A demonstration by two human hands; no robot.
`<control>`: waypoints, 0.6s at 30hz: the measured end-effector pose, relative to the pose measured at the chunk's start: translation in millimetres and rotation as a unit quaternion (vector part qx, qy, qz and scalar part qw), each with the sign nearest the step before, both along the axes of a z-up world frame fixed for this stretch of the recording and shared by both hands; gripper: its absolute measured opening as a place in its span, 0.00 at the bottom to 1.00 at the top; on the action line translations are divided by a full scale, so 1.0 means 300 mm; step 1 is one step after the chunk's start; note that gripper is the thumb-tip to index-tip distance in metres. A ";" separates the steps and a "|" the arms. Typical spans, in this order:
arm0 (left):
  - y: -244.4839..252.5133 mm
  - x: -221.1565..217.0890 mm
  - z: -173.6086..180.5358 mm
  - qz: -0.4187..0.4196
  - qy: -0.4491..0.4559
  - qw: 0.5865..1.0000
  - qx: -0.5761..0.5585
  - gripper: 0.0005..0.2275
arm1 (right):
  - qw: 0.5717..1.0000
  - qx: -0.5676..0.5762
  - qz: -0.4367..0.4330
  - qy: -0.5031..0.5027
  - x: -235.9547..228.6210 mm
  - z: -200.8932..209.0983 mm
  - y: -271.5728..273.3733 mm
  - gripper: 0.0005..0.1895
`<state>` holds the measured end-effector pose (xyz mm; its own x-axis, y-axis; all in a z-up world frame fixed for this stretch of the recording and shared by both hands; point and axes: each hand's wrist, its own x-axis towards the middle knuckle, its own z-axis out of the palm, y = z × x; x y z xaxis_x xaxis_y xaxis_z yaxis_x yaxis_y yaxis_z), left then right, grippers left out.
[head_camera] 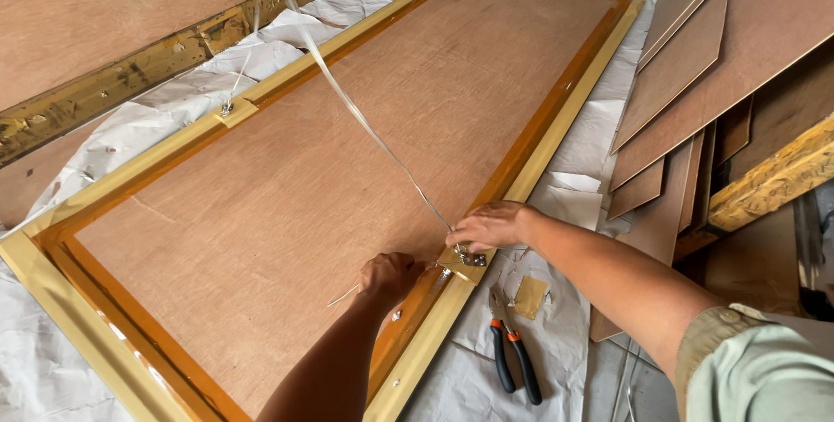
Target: The person secures a hanging wire to the back of a large picture frame by threading the wire through metal loops and using pliers to twist and crimp the ends.
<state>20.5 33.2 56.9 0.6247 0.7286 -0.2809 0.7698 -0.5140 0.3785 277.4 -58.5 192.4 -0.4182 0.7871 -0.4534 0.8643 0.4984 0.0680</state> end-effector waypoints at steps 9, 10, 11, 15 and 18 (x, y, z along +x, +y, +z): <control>0.005 -0.025 -0.015 -0.011 -0.011 1.000 0.025 0.28 | 0.989 0.027 0.103 0.101 0.018 -0.090 -0.013 0.37; -0.004 -0.031 -0.007 -0.004 -0.035 0.999 0.024 0.27 | 0.996 -0.005 0.050 0.079 0.012 -0.082 -0.022 0.34; -0.004 -0.036 0.006 0.001 -0.060 0.998 0.025 0.27 | 0.998 -0.035 -0.002 0.057 0.006 -0.070 -0.024 0.31; 0.002 -0.040 0.107 -0.008 -0.043 0.997 0.058 0.26 | 0.995 -0.017 -0.042 0.083 0.010 -0.065 -0.072 0.31; 0.063 -0.012 0.147 -0.025 -0.059 0.995 0.082 0.25 | 0.987 -0.022 -0.115 0.107 0.022 -0.111 -0.088 0.27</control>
